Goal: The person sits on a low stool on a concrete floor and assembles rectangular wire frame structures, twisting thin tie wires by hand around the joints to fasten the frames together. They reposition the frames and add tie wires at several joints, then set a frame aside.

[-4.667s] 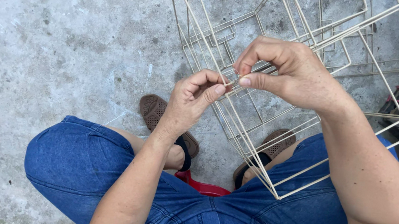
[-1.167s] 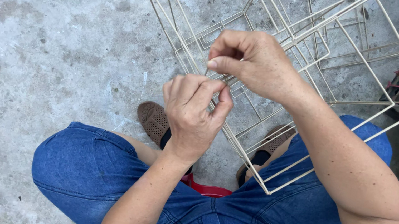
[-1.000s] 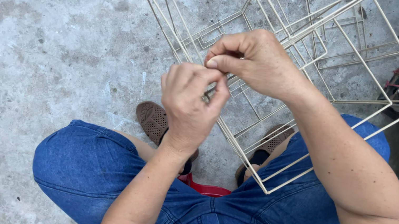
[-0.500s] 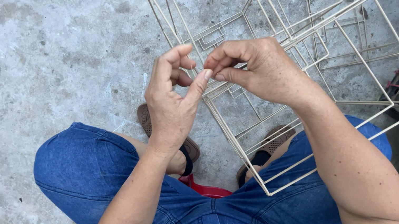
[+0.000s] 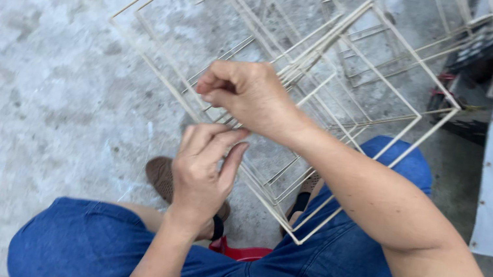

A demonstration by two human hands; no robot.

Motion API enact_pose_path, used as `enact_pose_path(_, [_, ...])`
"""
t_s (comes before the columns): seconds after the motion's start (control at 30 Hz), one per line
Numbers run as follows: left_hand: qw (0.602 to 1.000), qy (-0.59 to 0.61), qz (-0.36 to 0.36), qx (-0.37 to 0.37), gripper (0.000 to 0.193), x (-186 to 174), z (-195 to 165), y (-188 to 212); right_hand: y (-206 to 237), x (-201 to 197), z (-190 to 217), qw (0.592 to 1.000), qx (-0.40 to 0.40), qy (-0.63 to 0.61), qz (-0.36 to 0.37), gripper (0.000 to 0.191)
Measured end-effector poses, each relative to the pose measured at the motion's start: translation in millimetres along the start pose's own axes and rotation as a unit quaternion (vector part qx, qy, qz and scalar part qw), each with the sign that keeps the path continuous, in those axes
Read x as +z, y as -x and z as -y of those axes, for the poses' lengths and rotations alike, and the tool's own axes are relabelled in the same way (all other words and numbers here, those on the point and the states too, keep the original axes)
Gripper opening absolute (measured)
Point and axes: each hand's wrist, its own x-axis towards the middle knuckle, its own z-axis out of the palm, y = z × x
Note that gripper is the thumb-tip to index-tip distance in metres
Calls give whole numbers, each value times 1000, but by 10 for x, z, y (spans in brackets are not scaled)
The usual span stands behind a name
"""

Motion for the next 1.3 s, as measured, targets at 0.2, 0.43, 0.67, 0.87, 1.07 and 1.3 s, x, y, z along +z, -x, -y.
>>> enact_pose_path(0.2, [995,24,1,-101,47,-261,22,31,-105,-158,142,969,-105,-21,-221,8])
enact_pose_path(0.43, [988,-62,-53,-130,43,-254,545,271,605,-1436,-428,879,-182,-138,-419,5])
enact_pose_path(0.67, [906,274,-85,-311,55,-239,1266,612,2445,-2296,-1692,769,48,-141,-622,6])
enact_pose_path(0.87, [907,270,-49,-321,60,95,1156,578,3684,-2769,-2410,661,235,7,-713,14])
enact_pose_path(1.07, [870,334,-77,-353,55,305,1139,477,3814,-2845,-2584,664,329,32,-671,24])
enact_pose_path(1.3, [840,425,-168,-294,26,575,1493,454,3281,-2739,-2634,800,188,49,-568,31])
